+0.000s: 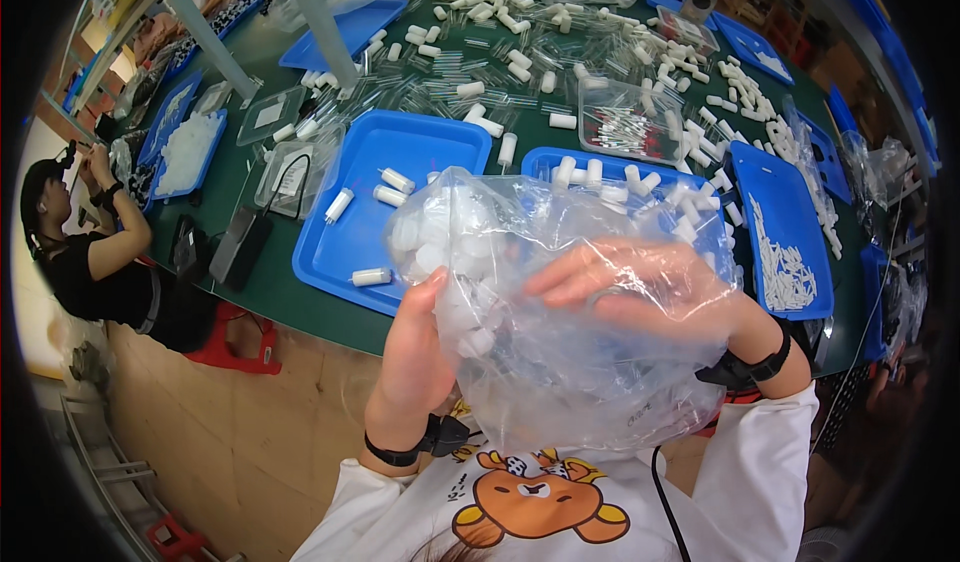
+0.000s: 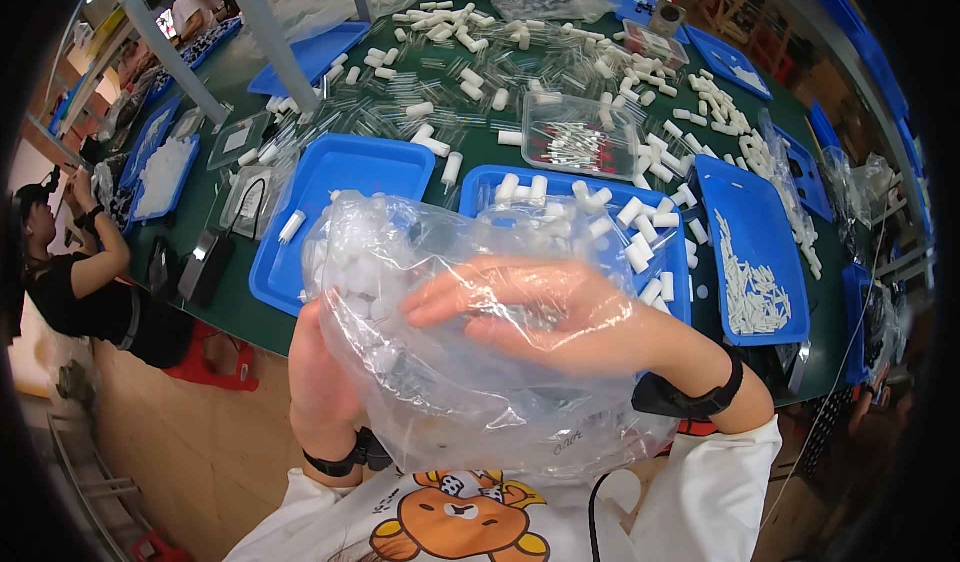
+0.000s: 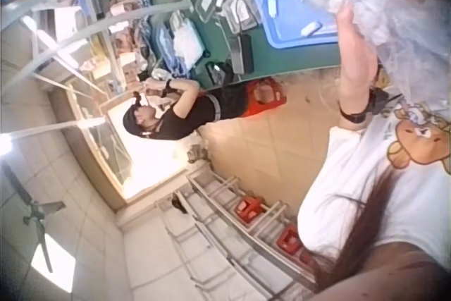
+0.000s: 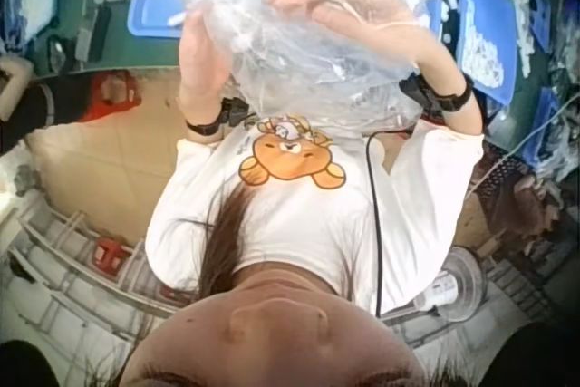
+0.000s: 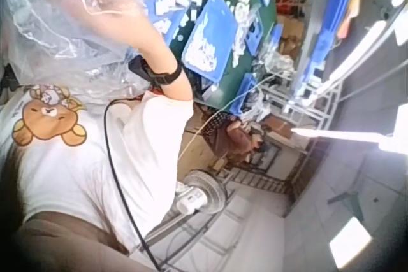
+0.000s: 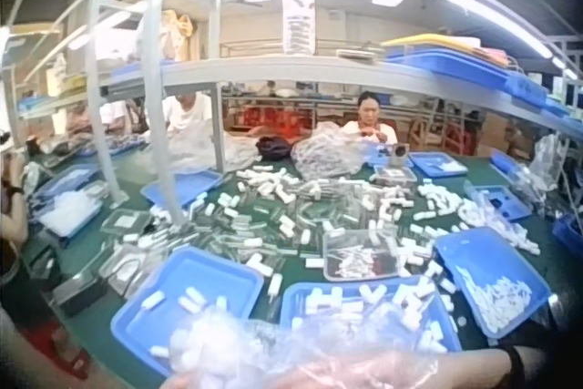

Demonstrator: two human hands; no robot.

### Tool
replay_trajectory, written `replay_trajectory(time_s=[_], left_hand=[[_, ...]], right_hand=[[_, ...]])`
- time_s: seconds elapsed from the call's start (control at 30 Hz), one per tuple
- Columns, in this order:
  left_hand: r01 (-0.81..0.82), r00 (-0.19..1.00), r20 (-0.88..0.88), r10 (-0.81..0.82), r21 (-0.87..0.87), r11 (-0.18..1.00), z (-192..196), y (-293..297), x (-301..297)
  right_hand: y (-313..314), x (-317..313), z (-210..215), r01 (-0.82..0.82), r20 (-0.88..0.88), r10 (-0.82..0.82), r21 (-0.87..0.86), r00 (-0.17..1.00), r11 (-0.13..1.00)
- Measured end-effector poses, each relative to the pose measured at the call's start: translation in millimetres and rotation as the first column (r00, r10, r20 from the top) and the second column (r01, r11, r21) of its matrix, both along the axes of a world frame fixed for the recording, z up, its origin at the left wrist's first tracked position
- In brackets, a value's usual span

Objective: Assembling small electronic components by inserting wire leads into cylindrical white housings.

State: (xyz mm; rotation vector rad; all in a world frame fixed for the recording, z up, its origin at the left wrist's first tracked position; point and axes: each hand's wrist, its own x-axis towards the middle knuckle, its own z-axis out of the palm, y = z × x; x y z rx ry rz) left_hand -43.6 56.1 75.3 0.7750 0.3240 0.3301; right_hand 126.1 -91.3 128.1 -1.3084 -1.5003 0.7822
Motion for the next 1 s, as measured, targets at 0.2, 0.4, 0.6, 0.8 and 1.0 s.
replay_trajectory(time_s=[0.2,0.4,0.6,0.8,1.0], left_hand=[[-0.134,0.991,0.024,0.133,0.056,0.989,4.7,-9.7,2.2],[-0.022,0.995,0.099,0.024,-0.020,1.000,3.3,-7.4,0.3],[-0.141,0.986,0.090,0.141,0.003,0.990,9.7,-16.4,1.4],[-0.181,0.979,0.092,0.182,-0.023,0.983,10.8,-16.6,2.1],[-0.167,0.980,0.106,0.171,-0.038,0.985,9.6,-15.2,2.2]], right_hand=[[3.6,2.8,11.7,0.082,0.731,-0.087,0.042,0.677,0.996],[4.2,-7.8,8.5,0.302,0.817,-0.270,0.125,0.509,0.945],[16.0,-5.4,-6.8,0.237,0.693,-0.341,0.245,0.635,0.940],[19.4,-14.4,-11.8,0.248,0.623,-0.366,0.272,0.691,0.930],[19.6,-13.8,-13.0,0.221,0.612,-0.328,0.246,0.719,0.944]])
